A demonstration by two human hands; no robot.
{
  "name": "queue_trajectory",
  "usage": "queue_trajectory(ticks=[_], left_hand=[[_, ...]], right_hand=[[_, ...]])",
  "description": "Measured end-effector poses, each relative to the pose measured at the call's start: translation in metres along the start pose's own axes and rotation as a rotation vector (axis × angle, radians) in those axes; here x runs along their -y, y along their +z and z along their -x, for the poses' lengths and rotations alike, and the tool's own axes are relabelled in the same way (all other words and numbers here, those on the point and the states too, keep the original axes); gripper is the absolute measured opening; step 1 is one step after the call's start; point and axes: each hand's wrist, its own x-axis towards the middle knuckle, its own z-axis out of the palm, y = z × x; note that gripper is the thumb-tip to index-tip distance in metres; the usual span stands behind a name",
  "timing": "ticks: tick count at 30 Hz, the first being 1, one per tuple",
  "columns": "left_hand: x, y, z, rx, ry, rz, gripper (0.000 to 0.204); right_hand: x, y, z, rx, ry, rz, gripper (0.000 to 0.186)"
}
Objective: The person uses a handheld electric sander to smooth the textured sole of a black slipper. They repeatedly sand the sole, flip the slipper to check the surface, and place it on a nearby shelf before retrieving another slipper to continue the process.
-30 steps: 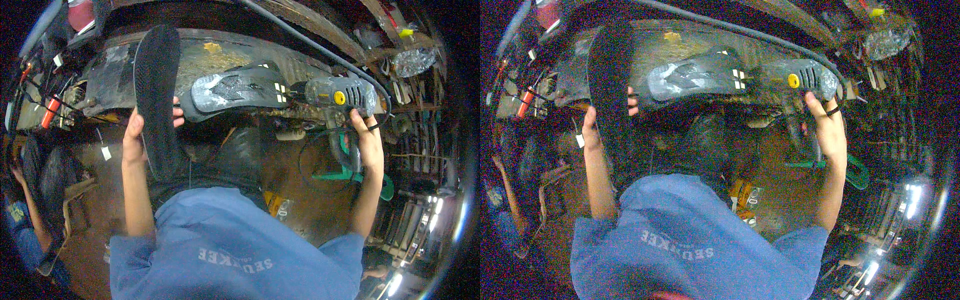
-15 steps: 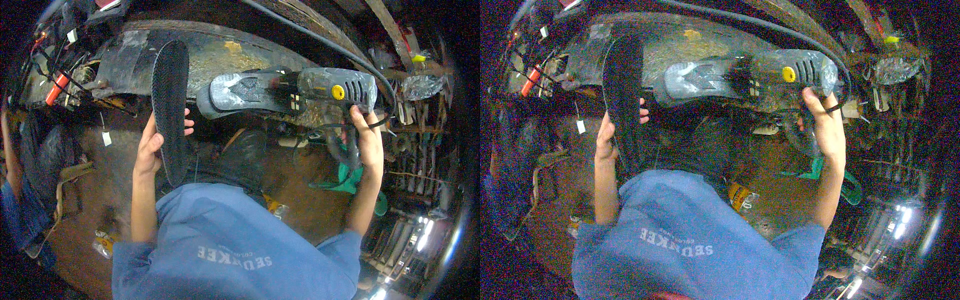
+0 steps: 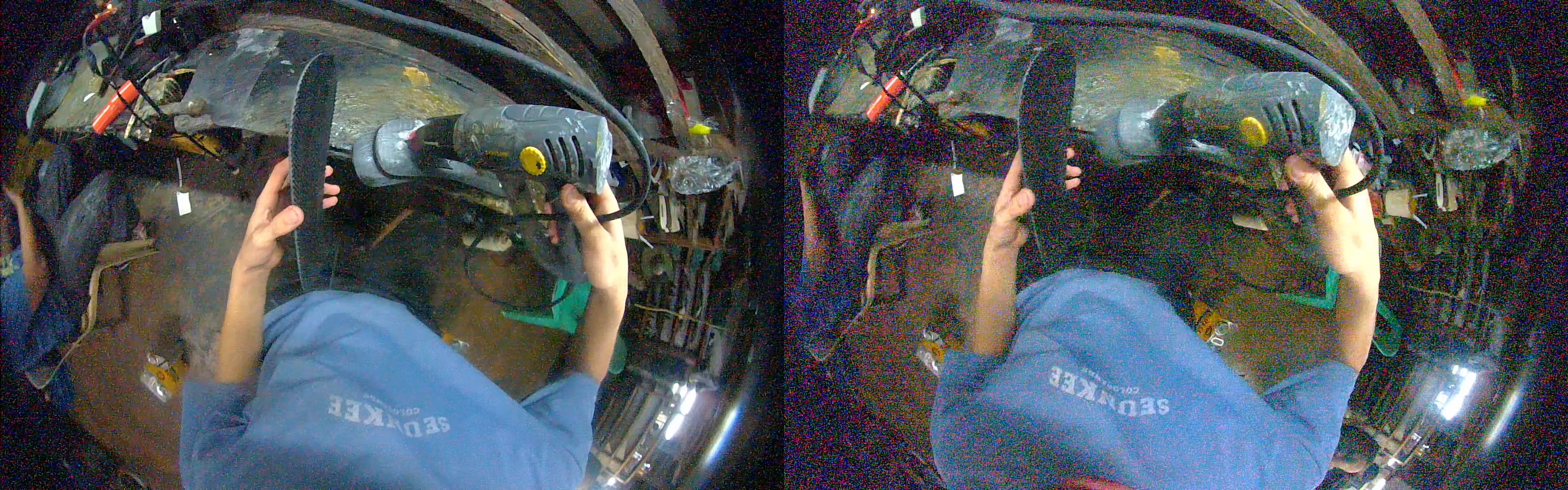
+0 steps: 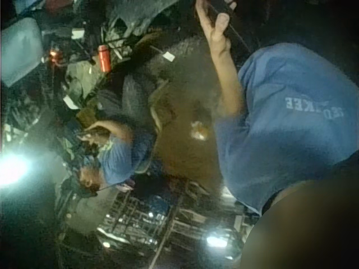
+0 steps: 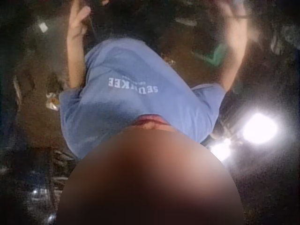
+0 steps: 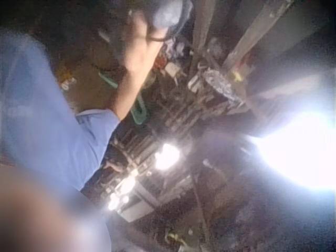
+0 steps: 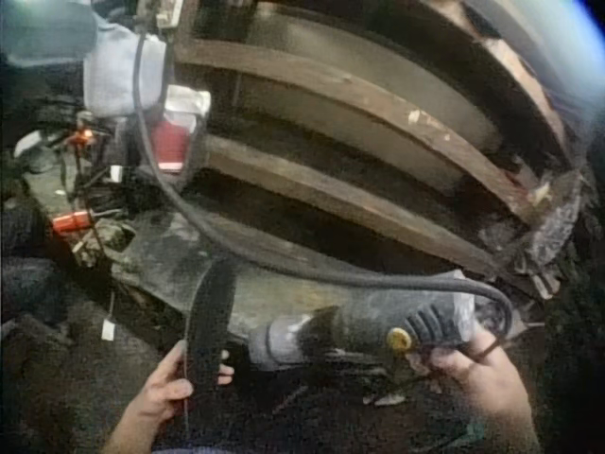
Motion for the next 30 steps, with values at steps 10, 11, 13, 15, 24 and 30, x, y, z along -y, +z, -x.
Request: queue_trajectory(ticks=[10, 11, 13, 15, 24, 30], left_hand=[[-0.005, 0.005, 0.0, -0.023, -0.003, -0.041, 0.096], [-0.004, 0.005, -0.001, -0.029, 0.001, -0.037, 0.096], [-0.001, 0.006, -0.004, -0.039, 0.004, -0.035, 0.097], [0.0, 0.005, -0.008, -0.03, 0.013, -0.037, 0.097], [-0.014, 0.005, -0.032, -0.008, 0.068, -0.107, 0.096], [-0.016, 0.01, -0.043, 0.016, 0.087, -0.122, 0.097]], right_hand=[[0.013, 0.018, 0.011, 0.113, -0.031, 0.034, 0.038], [0.013, 0.018, 0.014, 0.115, -0.046, 0.043, 0.038], [0.011, 0.016, 0.019, 0.096, -0.003, 0.026, 0.039], [0.007, 0.01, 0.026, 0.065, 0.002, 0.028, 0.039], [-0.019, -0.042, 0.05, -0.168, 0.115, 0.112, 0.034], [-0.032, -0.061, 0.048, -0.295, 0.221, 0.104, 0.033]])
